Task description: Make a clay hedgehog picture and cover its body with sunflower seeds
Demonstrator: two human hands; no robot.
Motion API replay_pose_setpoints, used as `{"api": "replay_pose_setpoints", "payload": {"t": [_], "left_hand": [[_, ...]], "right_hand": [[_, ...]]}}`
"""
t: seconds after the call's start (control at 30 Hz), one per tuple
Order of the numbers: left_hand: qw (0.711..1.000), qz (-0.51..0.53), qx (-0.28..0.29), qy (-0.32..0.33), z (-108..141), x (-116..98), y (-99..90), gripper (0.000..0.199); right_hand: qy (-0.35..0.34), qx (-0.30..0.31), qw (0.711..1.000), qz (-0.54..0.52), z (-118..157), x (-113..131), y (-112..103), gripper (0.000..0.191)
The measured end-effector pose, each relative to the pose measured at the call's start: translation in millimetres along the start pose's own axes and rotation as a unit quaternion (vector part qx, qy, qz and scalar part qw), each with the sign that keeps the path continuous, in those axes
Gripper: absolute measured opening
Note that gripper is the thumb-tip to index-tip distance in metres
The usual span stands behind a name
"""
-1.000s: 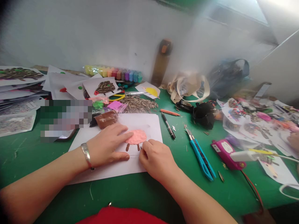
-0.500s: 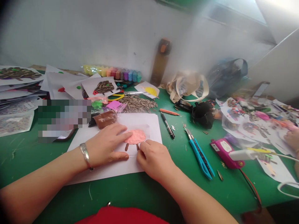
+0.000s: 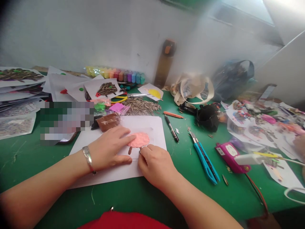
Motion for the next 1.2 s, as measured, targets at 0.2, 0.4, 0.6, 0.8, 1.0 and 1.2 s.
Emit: {"api": "replay_pose_setpoints", "payload": {"t": [0.2,0.4,0.6,0.8,1.0,1.2], "left_hand": [[1.0,0.001,-0.001,-0.003,-0.8,0.6,0.4,0.062],[1.0,0.001,-0.006,-0.003,0.2,0.5,0.5,0.062],[1.0,0.007,-0.014,0.002,1.1,0.1,-0.6,0.063],[1.0,0.013,-0.011,0.002,0.3,-0.7,-0.8,0.062],[1.0,0.015,-0.015,0.003,1.1,-0.4,-0.8,0.062],[1.0,0.01,-0.008,0.0,0.4,0.4,0.4,0.063]], "right_hand": [[0.04,-0.02,0.999,0.018,-1.3,0.8,0.3,0.02],[0.043,-0.031,0.998,0.028,-5.9,1.7,0.9,0.02],[0.044,-0.036,0.998,0.028,-7.4,1.0,0.7,0.02],[0.042,-0.035,0.998,0.022,-7.1,1.1,0.3,0.02],[0.043,-0.036,0.998,0.01,-6.9,-0.2,-1.5,0.021],[0.041,-0.022,0.999,0.005,-4.0,-1.4,-1.4,0.02]]}}
Point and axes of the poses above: each hand's wrist, its own z-axis away from the middle knuckle, its own y-axis out of the palm, x = y × z, the point moved 5 cm from there along -z, towards the middle knuckle, and after that the axes turned 10 degrees about x, right-handed, at the moved point
